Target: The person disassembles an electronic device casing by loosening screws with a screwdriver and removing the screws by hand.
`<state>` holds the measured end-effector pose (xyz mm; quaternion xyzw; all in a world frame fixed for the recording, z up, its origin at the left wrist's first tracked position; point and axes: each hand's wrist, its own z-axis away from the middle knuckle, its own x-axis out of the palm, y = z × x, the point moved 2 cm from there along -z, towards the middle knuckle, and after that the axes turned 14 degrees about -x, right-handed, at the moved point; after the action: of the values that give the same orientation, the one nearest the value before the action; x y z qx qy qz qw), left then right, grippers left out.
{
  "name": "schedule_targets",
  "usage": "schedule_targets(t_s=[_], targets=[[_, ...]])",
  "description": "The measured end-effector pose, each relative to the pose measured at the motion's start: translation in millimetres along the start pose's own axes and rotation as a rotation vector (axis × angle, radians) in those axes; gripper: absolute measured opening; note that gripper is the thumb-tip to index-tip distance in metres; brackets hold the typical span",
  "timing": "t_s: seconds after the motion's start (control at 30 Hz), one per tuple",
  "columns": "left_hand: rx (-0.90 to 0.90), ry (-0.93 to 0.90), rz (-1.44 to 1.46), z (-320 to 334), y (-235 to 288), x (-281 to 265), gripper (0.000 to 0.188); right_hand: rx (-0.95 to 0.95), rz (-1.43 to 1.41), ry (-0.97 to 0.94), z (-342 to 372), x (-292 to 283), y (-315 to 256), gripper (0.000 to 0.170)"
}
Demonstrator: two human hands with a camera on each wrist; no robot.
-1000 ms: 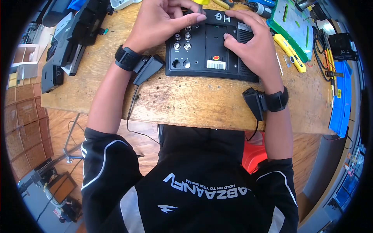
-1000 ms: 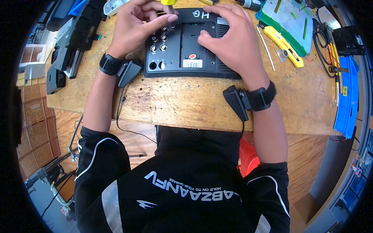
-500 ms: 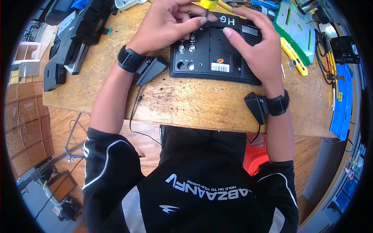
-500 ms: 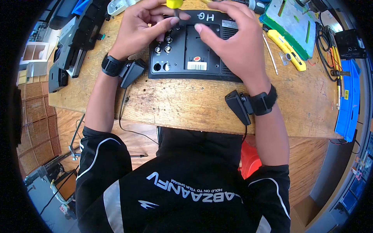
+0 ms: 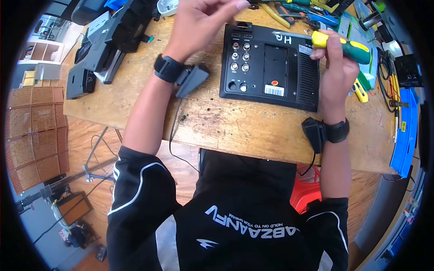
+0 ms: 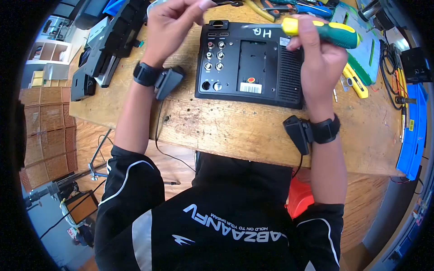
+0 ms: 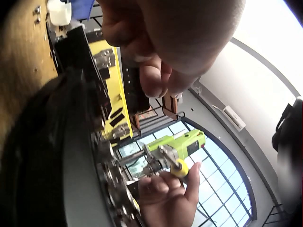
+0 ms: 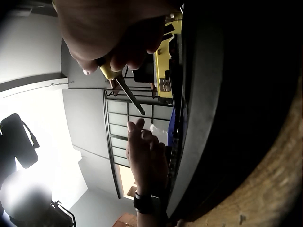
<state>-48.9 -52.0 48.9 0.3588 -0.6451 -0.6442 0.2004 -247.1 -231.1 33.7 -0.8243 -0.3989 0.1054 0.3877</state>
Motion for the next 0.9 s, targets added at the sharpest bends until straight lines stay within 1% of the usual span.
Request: schedule_targets(t_s=[0.03,0.07,0.1,0.17,0.2,0.23,0.27,0.3,0.37,0.4,0.43,0.5,0.6,0.67,0.83,0.9], targets=[[0.051,0.043,-0.041,-9,1,-11,0.017,0.016,0.029,0.059,-3,-5,5,0.029],[0.075,0.088,-0.218,-14,3,-24,0.021,0.025,0.019,0.097,-5,-8,10,0.035],[-0.03,-0.455,-0.289,-28,16,-73,0.033,0.019,0.019,0.094,-6,-10,13,0.035],[0.186,0.222,-0.436,-31,-32,-74,0.025,0.107,-0.018,0.173,-6,-13,19,0.038],[0.115,0.257,-0.567,-28,-29,-80,0.028,0.141,-0.036,0.188,-5,-10,19,0.04],[0.041,0.29,-0.698,-23,-25,-88,0.031,0.137,-0.035,0.185,-4,-10,19,0.04],[-0.115,0.257,-0.706,-19,-25,-93,0.031,0.141,-0.025,0.178,-3,-9,19,0.041],[-0.114,0.259,-0.704,-21,-35,-101,0.031,0.146,-0.015,0.171,-2,-8,20,0.041],[-0.013,0.138,-0.654,-25,-63,-110,0.032,0.139,0.0,0.141,0,-5,18,0.041],[-0.082,0.106,-0.713,-18,-50,-103,0.033,0.151,-0.019,0.149,1,-1,17,0.041],[-0.082,0.106,-0.71,-17,-49,-99,0.033,0.164,-0.036,0.156,2,0,17,0.04],[-0.099,0.021,-0.711,-15,-50,-93,0.029,0.168,-0.046,0.151,1,-1,17,0.04],[-0.051,0.023,-0.743,-17,-58,-98,0.025,0.173,-0.081,0.149,1,-2,21,0.039],[-0.056,0.035,-0.724,-19,-64,-99,0.024,0.174,-0.097,0.149,1,-4,21,0.039],[-0.087,0.075,-0.719,-16,-58,-88,0.023,0.163,-0.07,0.136,5,1,19,0.04],[-0.077,0.096,-0.786,-15,-53,-86,0.023,0.164,-0.068,0.133,6,1,20,0.04]])
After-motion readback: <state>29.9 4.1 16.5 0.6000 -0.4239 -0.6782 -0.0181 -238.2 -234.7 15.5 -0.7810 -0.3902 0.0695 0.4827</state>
